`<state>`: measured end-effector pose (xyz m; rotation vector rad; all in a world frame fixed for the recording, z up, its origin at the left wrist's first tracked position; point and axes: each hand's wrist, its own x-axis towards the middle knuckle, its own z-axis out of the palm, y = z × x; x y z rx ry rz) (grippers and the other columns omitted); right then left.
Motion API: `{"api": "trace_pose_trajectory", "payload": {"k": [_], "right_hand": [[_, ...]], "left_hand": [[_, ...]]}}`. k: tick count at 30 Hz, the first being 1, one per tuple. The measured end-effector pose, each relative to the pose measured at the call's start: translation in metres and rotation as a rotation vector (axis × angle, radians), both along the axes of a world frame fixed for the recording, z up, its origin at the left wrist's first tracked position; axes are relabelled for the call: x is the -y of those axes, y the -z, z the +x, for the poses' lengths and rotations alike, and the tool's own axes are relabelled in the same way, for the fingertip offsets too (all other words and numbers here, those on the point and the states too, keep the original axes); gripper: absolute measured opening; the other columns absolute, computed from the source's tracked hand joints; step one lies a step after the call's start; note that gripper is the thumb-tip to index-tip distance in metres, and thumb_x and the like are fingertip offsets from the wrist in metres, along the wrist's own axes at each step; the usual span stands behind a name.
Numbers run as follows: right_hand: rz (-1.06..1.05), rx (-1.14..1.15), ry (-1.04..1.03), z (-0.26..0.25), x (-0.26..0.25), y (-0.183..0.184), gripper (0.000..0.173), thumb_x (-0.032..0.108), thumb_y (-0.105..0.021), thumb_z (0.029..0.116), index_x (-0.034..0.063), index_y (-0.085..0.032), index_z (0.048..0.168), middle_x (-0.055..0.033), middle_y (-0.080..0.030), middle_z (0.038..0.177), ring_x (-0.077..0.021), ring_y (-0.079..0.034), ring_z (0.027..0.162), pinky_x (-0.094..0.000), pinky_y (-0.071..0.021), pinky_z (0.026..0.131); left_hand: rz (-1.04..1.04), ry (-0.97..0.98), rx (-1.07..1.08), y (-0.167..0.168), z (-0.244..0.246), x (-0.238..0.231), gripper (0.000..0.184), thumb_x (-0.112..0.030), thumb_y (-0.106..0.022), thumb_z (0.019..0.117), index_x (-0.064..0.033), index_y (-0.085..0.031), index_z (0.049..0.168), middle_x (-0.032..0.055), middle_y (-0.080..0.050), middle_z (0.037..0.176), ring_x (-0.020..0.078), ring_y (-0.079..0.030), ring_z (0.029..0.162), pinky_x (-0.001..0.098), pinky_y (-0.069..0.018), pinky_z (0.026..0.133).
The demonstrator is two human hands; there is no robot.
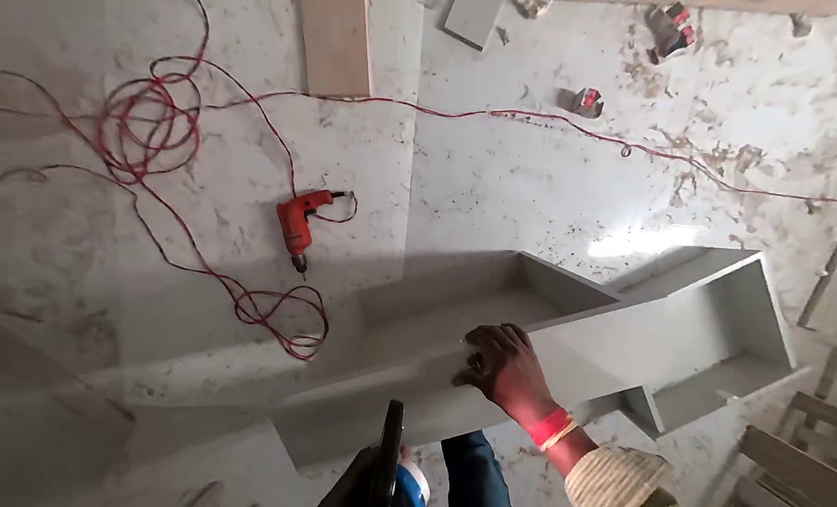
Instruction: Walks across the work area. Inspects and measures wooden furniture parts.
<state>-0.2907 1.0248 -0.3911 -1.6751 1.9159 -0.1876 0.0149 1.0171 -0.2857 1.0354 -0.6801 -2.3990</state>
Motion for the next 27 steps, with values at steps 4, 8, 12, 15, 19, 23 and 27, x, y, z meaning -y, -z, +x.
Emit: {"api": "trace_pose_trajectory", "payload": {"k": [4, 8, 12, 15, 19, 23, 27], "right_hand": [[0.064, -0.024, -0.007, 0.004, -0.004, -0.005, 0.050, 0.060, -0.080, 0.0776, 0.0205, -0.078, 0.108, 0.0041, -0.073, 0.118, -0.0182, -0.067, 0.109, -0.0452, -0.0499, 0.104], [0.041, -0.008, 0.042, 0.008, -0.007, -0.008, 0.053, 0.054, -0.086, 0.0714, 0.0133, -0.075, 0.104, -0.0038, -0.071, 0.115, -0.0240, -0.068, 0.108, -0.0487, -0.0514, 0.103], [0.047, -0.009, 0.033, 0.005, -0.010, -0.006, 0.059, 0.056, -0.086, 0.0701, 0.0155, -0.075, 0.112, -0.0024, -0.073, 0.117, -0.0238, -0.069, 0.109, -0.0491, -0.0515, 0.102], [0.090, 0.078, 0.071, 0.004, -0.003, -0.007, 0.051, 0.052, -0.088, 0.0718, 0.0152, -0.076, 0.106, -0.0044, -0.073, 0.115, -0.0256, -0.068, 0.108, -0.0533, -0.0513, 0.098], [-0.065, 0.132, 0.094, 0.001, -0.011, 0.005, 0.054, 0.055, -0.086, 0.0716, 0.0104, -0.072, 0.098, -0.0073, -0.071, 0.111, -0.0246, -0.068, 0.103, -0.0509, -0.0524, 0.096], [-0.082, 0.051, 0.069, 0.002, -0.016, 0.006, 0.069, 0.061, -0.083, 0.0708, 0.0099, -0.069, 0.115, -0.0074, -0.069, 0.121, -0.0258, -0.066, 0.110, -0.0511, -0.0483, 0.103], [-0.065, 0.015, 0.040, 0.002, -0.030, 0.006, 0.063, 0.069, -0.076, 0.0739, 0.0192, -0.078, 0.112, 0.0019, -0.072, 0.117, -0.0203, -0.065, 0.107, -0.0499, -0.0464, 0.101]], "left_hand": [[-0.020, -0.003, -0.052, 0.018, 0.020, -0.004, 0.092, -0.034, -0.087, 0.0774, -0.0078, -0.041, 0.153, 0.0180, -0.047, 0.153, 0.0341, -0.057, 0.131, 0.0479, -0.0630, 0.084], [0.021, 0.000, -0.028, 0.013, 0.027, 0.006, 0.087, -0.032, -0.087, 0.0767, -0.0076, -0.045, 0.149, 0.0166, -0.048, 0.152, 0.0330, -0.059, 0.128, 0.0471, -0.0617, 0.086], [0.006, -0.022, -0.027, 0.023, 0.027, 0.014, 0.084, -0.032, -0.088, 0.0761, -0.0113, -0.048, 0.148, 0.0131, -0.051, 0.150, 0.0319, -0.058, 0.130, 0.0488, -0.0605, 0.091], [-0.056, -0.044, 0.131, 0.033, 0.010, 0.043, 0.078, -0.042, -0.088, 0.0755, -0.0236, -0.056, 0.144, 0.0043, -0.057, 0.147, 0.0273, -0.061, 0.126, 0.0496, -0.0600, 0.094], [-0.215, -0.149, 0.472, 0.080, -0.025, 0.084, 0.089, -0.048, -0.090, 0.0675, -0.0141, -0.054, 0.141, 0.0047, -0.067, 0.125, 0.0205, -0.071, 0.102, 0.0403, -0.0641, 0.081], [-0.283, -0.163, 0.708, 0.107, -0.055, 0.098, 0.090, -0.027, -0.083, 0.0626, -0.0112, -0.048, 0.144, 0.0050, -0.068, 0.112, 0.0134, -0.071, 0.090, 0.0311, -0.0622, 0.073], [-0.410, -0.132, 0.893, 0.116, -0.068, 0.076, 0.089, -0.030, -0.083, 0.0628, -0.0104, -0.050, 0.143, 0.0086, -0.059, 0.130, 0.0162, -0.062, 0.112, 0.0369, -0.0576, 0.088]]}}
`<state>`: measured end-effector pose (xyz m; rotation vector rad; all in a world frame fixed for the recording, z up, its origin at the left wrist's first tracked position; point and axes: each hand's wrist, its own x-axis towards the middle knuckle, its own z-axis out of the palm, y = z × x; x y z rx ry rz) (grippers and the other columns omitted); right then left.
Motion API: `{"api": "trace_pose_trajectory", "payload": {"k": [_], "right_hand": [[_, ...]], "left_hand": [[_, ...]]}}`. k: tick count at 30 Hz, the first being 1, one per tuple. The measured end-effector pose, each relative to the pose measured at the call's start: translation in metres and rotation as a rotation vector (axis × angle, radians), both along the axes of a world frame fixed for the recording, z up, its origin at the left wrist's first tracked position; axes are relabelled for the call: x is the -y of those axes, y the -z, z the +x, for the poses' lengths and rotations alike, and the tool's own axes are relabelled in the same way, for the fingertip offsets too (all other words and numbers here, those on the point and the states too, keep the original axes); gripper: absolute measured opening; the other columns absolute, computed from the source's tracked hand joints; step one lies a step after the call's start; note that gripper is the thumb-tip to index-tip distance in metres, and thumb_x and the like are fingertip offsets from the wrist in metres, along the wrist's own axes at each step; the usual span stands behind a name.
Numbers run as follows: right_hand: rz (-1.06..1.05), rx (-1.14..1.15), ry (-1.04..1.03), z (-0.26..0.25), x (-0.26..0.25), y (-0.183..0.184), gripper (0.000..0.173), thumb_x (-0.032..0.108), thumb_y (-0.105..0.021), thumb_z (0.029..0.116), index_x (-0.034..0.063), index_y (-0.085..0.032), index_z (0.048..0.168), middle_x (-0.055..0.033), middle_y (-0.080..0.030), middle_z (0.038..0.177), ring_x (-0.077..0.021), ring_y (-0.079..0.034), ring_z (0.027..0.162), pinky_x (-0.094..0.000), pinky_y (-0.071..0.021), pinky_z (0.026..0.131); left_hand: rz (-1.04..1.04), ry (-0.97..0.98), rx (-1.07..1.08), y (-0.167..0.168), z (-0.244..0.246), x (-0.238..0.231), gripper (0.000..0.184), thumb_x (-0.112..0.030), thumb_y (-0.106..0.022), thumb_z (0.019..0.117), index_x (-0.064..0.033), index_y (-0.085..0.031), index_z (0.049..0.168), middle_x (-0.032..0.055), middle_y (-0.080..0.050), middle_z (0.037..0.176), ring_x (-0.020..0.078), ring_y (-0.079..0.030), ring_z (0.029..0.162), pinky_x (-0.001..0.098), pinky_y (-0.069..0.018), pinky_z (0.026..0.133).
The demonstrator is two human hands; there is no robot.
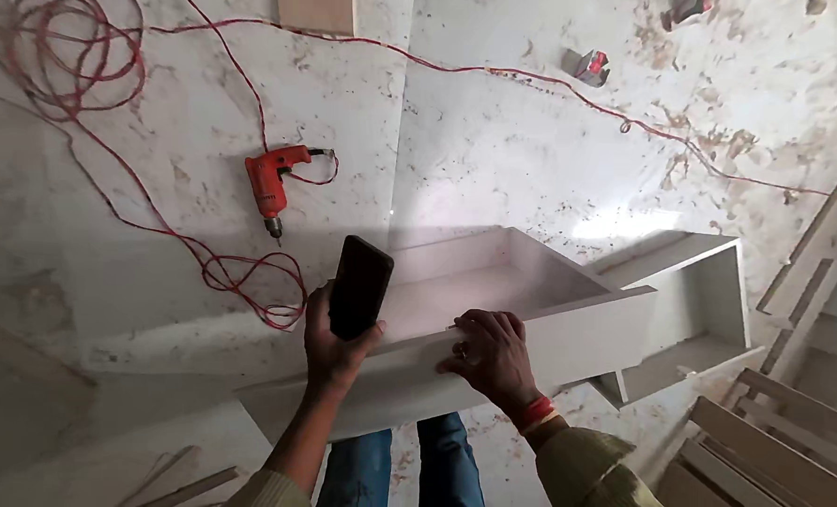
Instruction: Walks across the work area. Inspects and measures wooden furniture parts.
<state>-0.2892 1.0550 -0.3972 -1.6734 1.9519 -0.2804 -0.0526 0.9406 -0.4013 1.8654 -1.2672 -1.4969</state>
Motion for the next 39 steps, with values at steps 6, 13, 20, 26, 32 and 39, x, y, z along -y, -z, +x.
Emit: {"api": "trace_pose_trajectory", "payload": {"k": [6, 13, 20, 26, 32, 39], "right_hand": [[-0.015, -0.007, -0.001, 0.003, -0.022, -0.001, 0.055, 0.066, -0.073, 0.0799, 0.0208, -0.078, 0.111, 0.0036, -0.071, 0.119, -0.0186, -0.064, 0.108, -0.0486, -0.0456, 0.102], [0.335, 0.105, -0.078, 0.017, 0.004, -0.028, 0.052, 0.031, -0.080, 0.0857, 0.0139, -0.069, 0.134, -0.0030, -0.069, 0.134, -0.0272, -0.056, 0.134, -0.0643, -0.0264, 0.120], [0.182, -0.051, -0.080, 0.019, 0.005, -0.037, 0.033, 0.023, -0.075, 0.0899, 0.0105, -0.073, 0.120, -0.0043, -0.070, 0.123, -0.0224, -0.065, 0.115, -0.0468, -0.0451, 0.108], [0.186, 0.001, -0.110, 0.012, 0.018, -0.042, 0.023, 0.010, -0.072, 0.0877, 0.0062, -0.074, 0.111, -0.0094, -0.070, 0.116, -0.0270, -0.066, 0.109, -0.0496, -0.0474, 0.104], [0.174, -0.048, -0.117, 0.013, 0.021, -0.042, 0.026, 0.011, -0.073, 0.0879, 0.0067, -0.075, 0.114, -0.0088, -0.070, 0.119, -0.0263, -0.067, 0.107, -0.0493, -0.0468, 0.104], [0.175, -0.034, -0.088, 0.013, 0.022, -0.042, 0.021, 0.010, -0.069, 0.0906, 0.0073, -0.075, 0.111, -0.0080, -0.070, 0.118, -0.0253, -0.067, 0.105, -0.0468, -0.0475, 0.102]], "left_hand": [[-0.134, 0.222, 0.372, 0.009, -0.014, -0.019, 0.090, -0.042, -0.080, 0.0665, -0.0012, -0.052, 0.141, 0.0220, -0.054, 0.138, 0.0360, -0.054, 0.126, 0.0572, -0.0470, 0.101], [-0.112, 0.373, 0.441, 0.003, -0.019, -0.015, 0.092, -0.037, -0.081, 0.0748, 0.0058, -0.044, 0.147, 0.0371, -0.045, 0.146, 0.0532, -0.045, 0.135, 0.0670, -0.0374, 0.110], [-0.115, 0.400, 0.509, 0.011, -0.024, -0.010, 0.096, -0.034, -0.083, 0.0742, 0.0083, -0.040, 0.149, 0.0383, -0.039, 0.150, 0.0528, -0.040, 0.140, 0.0598, -0.0336, 0.116], [-0.114, 0.417, 0.536, 0.005, -0.032, -0.005, 0.090, -0.029, -0.084, 0.0742, 0.0091, -0.045, 0.145, 0.0342, -0.049, 0.144, 0.0432, -0.049, 0.136, 0.0502, -0.0401, 0.114], [-0.031, 0.437, 0.576, 0.006, -0.040, 0.001, 0.090, -0.029, -0.083, 0.0746, 0.0082, -0.043, 0.146, 0.0248, -0.055, 0.141, 0.0287, -0.054, 0.133, 0.0409, -0.0436, 0.112], [-0.019, 0.424, 0.565, 0.008, -0.040, 0.003, 0.090, -0.028, -0.082, 0.0761, 0.0083, -0.041, 0.148, 0.0249, -0.053, 0.144, 0.0278, -0.053, 0.135, 0.0386, -0.0428, 0.113]]}}
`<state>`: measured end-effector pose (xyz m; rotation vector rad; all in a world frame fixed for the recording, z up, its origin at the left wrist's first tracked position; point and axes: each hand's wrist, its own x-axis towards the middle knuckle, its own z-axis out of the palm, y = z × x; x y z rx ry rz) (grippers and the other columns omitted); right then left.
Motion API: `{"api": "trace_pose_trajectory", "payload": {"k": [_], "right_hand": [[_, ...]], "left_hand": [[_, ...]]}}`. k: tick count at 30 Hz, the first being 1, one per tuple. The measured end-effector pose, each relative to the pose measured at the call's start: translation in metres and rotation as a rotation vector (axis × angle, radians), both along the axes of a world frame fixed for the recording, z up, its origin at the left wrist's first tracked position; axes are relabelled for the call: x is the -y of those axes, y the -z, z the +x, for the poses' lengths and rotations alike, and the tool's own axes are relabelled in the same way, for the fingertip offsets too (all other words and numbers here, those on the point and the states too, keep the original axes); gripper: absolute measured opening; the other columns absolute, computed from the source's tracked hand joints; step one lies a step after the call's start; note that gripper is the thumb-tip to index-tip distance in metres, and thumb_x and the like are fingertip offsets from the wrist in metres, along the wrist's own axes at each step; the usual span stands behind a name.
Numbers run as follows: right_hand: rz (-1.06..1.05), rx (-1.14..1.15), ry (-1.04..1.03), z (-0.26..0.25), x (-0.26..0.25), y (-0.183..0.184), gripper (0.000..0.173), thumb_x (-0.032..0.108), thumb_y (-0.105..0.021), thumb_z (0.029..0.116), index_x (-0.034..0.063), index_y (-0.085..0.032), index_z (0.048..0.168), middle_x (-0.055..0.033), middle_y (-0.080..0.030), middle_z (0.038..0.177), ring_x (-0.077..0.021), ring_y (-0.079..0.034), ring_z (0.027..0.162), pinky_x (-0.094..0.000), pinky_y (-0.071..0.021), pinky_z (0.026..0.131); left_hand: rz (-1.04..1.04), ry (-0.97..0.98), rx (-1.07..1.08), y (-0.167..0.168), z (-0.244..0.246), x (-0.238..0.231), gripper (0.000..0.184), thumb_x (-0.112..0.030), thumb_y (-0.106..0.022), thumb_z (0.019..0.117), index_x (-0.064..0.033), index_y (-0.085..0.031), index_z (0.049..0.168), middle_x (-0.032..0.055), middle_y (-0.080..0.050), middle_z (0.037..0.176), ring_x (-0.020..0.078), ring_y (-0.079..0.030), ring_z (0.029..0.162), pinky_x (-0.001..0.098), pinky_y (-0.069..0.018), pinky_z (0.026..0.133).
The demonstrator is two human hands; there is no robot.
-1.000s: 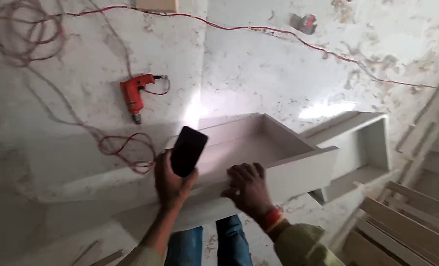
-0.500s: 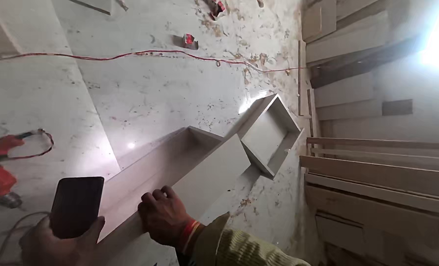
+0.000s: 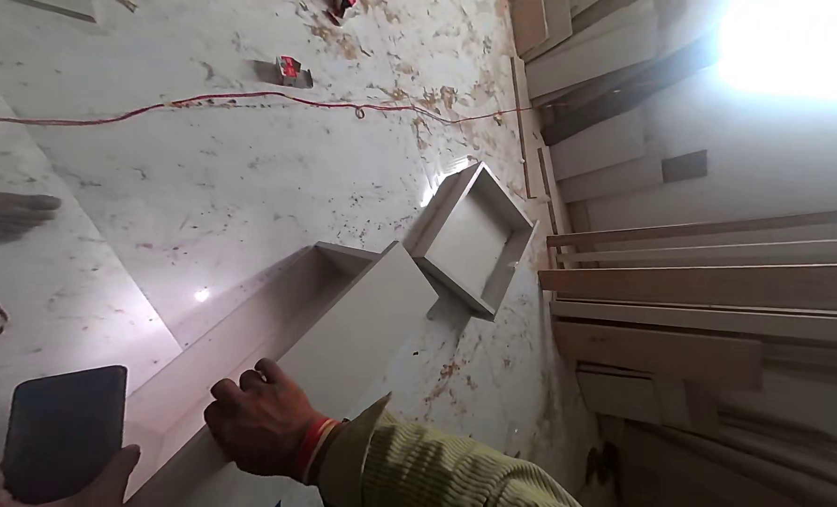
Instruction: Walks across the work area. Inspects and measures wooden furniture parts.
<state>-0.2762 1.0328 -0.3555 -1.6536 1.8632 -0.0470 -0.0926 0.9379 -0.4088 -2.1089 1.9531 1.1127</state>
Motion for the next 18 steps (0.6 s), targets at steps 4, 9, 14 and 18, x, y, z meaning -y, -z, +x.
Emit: {"api": "trace_pose_trajectory", "payload": {"k": [4, 9, 14, 18], "right_hand": [[0.027, 0.026, -0.003, -0.002, 0.005, -0.002, 0.023, 0.010, -0.069, 0.0909, 0.0065, -0.074, 0.113, -0.0083, -0.070, 0.118, -0.0261, -0.067, 0.105, -0.0479, -0.0465, 0.103], [-0.070, -0.053, 0.009, 0.004, -0.005, 0.007, 0.023, 0.014, -0.061, 0.0982, 0.0071, -0.072, 0.117, -0.0071, -0.069, 0.120, -0.0225, -0.065, 0.113, -0.0417, -0.0473, 0.107], [0.084, 0.031, 0.102, -0.013, -0.006, -0.002, 0.052, 0.032, -0.080, 0.0873, 0.0038, -0.068, 0.130, -0.0158, -0.059, 0.146, -0.0329, -0.057, 0.133, -0.0520, -0.0416, 0.114], [0.043, 0.144, 0.106, -0.018, -0.007, 0.025, 0.057, 0.052, -0.084, 0.0775, 0.0137, -0.072, 0.118, -0.0085, -0.062, 0.137, -0.0287, -0.056, 0.130, -0.0580, -0.0324, 0.119]], "left_hand": [[0.008, 0.006, 0.006, -0.005, -0.003, 0.002, 0.088, -0.026, -0.082, 0.0763, 0.0091, -0.043, 0.147, 0.0257, -0.053, 0.143, 0.0288, -0.053, 0.135, 0.0391, -0.0423, 0.113], [-0.037, 0.006, 0.004, 0.000, 0.002, 0.005, 0.089, -0.027, -0.083, 0.0739, 0.0092, -0.045, 0.145, 0.0246, -0.055, 0.141, 0.0266, -0.055, 0.133, 0.0377, -0.0432, 0.112], [-0.063, 0.025, -0.066, -0.005, -0.005, -0.004, 0.091, -0.026, -0.084, 0.0764, 0.0117, -0.040, 0.147, 0.0388, -0.045, 0.145, 0.0512, -0.046, 0.136, 0.0602, -0.0370, 0.114], [-0.093, -0.043, 0.057, -0.011, -0.004, 0.005, 0.085, -0.022, -0.091, 0.0707, 0.0045, -0.052, 0.142, 0.0340, -0.051, 0.140, 0.0506, -0.051, 0.130, 0.0664, -0.0418, 0.107]]}}
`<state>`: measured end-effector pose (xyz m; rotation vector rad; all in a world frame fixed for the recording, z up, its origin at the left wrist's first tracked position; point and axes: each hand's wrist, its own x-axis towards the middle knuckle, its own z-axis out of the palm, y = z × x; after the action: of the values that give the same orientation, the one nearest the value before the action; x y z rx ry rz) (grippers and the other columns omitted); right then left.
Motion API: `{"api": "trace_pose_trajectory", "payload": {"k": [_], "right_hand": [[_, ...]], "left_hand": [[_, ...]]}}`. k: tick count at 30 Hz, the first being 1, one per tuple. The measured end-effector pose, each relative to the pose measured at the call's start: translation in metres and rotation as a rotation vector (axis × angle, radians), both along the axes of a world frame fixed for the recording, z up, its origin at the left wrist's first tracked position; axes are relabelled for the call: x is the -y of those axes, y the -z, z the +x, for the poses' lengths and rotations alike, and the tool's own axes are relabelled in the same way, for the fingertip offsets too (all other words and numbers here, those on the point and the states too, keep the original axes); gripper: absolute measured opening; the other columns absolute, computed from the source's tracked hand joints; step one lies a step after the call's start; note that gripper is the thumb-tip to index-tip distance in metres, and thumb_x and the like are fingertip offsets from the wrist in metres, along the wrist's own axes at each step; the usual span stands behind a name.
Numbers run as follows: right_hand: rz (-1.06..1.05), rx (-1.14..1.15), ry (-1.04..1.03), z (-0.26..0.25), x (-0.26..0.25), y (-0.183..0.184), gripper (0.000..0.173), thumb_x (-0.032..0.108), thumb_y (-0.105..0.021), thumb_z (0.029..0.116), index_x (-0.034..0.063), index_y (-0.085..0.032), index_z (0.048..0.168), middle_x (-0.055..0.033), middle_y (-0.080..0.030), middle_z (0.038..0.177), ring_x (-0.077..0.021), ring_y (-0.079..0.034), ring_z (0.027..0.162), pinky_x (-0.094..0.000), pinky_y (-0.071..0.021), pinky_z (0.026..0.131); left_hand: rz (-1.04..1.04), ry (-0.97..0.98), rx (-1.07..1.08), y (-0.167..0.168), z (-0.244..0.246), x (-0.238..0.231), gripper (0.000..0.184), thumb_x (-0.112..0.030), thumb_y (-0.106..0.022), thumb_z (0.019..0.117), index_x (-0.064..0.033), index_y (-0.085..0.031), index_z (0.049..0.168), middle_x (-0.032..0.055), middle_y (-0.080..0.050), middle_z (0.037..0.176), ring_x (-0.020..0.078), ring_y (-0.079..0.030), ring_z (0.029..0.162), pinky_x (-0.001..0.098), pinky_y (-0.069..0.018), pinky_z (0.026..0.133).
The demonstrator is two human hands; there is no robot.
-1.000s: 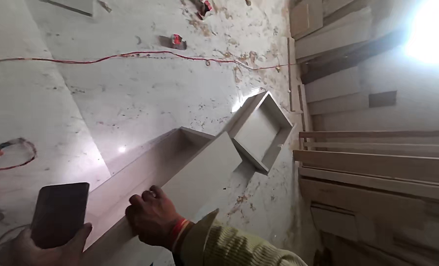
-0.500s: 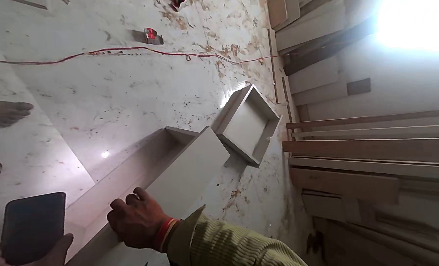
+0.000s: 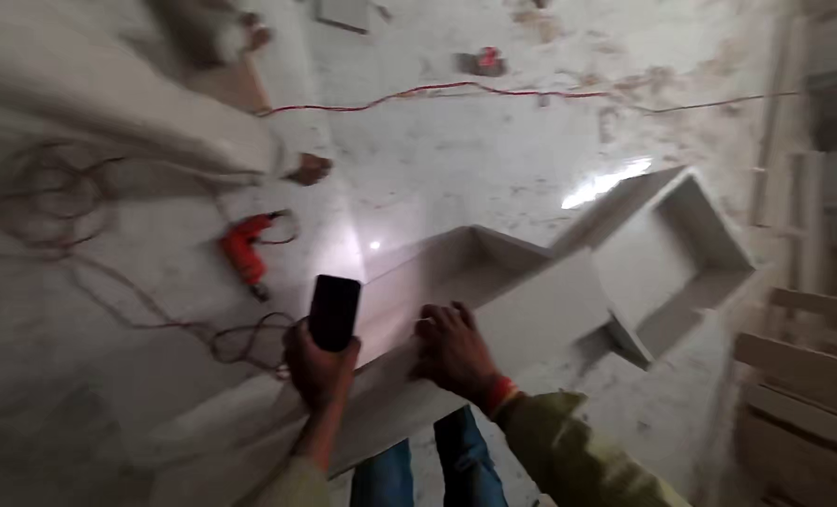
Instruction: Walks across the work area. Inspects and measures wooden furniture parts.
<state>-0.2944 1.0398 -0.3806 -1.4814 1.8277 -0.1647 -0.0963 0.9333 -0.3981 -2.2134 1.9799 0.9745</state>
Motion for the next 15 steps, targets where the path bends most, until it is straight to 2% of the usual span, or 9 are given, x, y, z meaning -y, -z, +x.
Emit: {"api": "trace_pose_trajectory", "payload": {"k": [3, 5, 7, 8, 11, 13, 15], "right_hand": [[-0.103, -0.044, -0.001, -0.003, -0.007, 0.011, 0.059, 0.063, -0.083, 0.0730, 0.0171, -0.074, 0.110, -0.0035, -0.067, 0.125, -0.0245, -0.062, 0.118, -0.0546, -0.0421, 0.111], [-0.124, -0.056, -0.006, -0.003, -0.011, 0.012, 0.063, 0.065, -0.083, 0.0710, 0.0176, -0.073, 0.112, -0.0028, -0.066, 0.126, -0.0245, -0.061, 0.119, -0.0550, -0.0422, 0.109], [-0.130, -0.046, -0.008, -0.005, -0.014, 0.010, 0.071, 0.062, -0.084, 0.0717, 0.0152, -0.069, 0.122, -0.0072, -0.061, 0.138, -0.0288, -0.057, 0.128, -0.0568, -0.0398, 0.113], [-0.139, -0.049, -0.022, -0.008, -0.015, 0.010, 0.069, 0.062, -0.083, 0.0729, 0.0161, -0.069, 0.123, -0.0079, -0.060, 0.139, -0.0298, -0.056, 0.130, -0.0576, -0.0390, 0.114], [-0.176, -0.041, -0.073, -0.013, -0.018, 0.012, 0.053, 0.060, -0.081, 0.0751, 0.0215, -0.074, 0.110, -0.0017, -0.067, 0.124, -0.0255, -0.061, 0.119, -0.0563, -0.0418, 0.108], [-0.180, -0.044, -0.072, -0.014, -0.018, 0.012, 0.055, 0.061, -0.081, 0.0742, 0.0210, -0.074, 0.111, -0.0023, -0.066, 0.124, -0.0256, -0.060, 0.119, -0.0552, -0.0416, 0.107], [-0.197, -0.099, -0.060, -0.013, -0.022, 0.014, 0.064, 0.069, -0.078, 0.0728, 0.0178, -0.072, 0.111, -0.0036, -0.066, 0.128, -0.0258, -0.061, 0.121, -0.0535, -0.0422, 0.110]], "left_hand": [[-0.027, 0.002, 0.034, 0.007, 0.004, -0.002, 0.084, -0.028, -0.088, 0.0691, 0.0028, -0.054, 0.139, 0.0309, -0.052, 0.139, 0.0494, -0.053, 0.126, 0.0662, -0.0451, 0.100], [-0.029, 0.004, 0.041, 0.008, 0.006, -0.007, 0.086, -0.030, -0.088, 0.0691, 0.0022, -0.053, 0.141, 0.0299, -0.051, 0.141, 0.0499, -0.053, 0.126, 0.0668, -0.0457, 0.099], [-0.034, -0.008, 0.038, 0.007, 0.006, -0.009, 0.086, -0.030, -0.088, 0.0685, 0.0020, -0.053, 0.140, 0.0297, -0.051, 0.141, 0.0502, -0.052, 0.125, 0.0674, -0.0457, 0.097], [-0.036, -0.013, 0.040, 0.007, 0.006, -0.009, 0.085, -0.030, -0.088, 0.0683, 0.0015, -0.054, 0.140, 0.0294, -0.051, 0.141, 0.0499, -0.053, 0.125, 0.0671, -0.0458, 0.097], [-0.037, -0.022, 0.051, 0.007, 0.007, -0.011, 0.085, -0.030, -0.088, 0.0678, 0.0010, -0.054, 0.140, 0.0287, -0.051, 0.141, 0.0495, -0.053, 0.124, 0.0663, -0.0459, 0.097], [-0.035, -0.018, 0.046, 0.007, 0.008, -0.011, 0.086, -0.031, -0.088, 0.0686, 0.0012, -0.054, 0.141, 0.0286, -0.051, 0.142, 0.0490, -0.053, 0.126, 0.0661, -0.0457, 0.099], [-0.042, -0.019, 0.044, 0.008, 0.008, -0.011, 0.085, -0.031, -0.087, 0.0689, 0.0010, -0.054, 0.140, 0.0275, -0.053, 0.141, 0.0481, -0.053, 0.125, 0.0654, -0.0459, 0.098]]}}
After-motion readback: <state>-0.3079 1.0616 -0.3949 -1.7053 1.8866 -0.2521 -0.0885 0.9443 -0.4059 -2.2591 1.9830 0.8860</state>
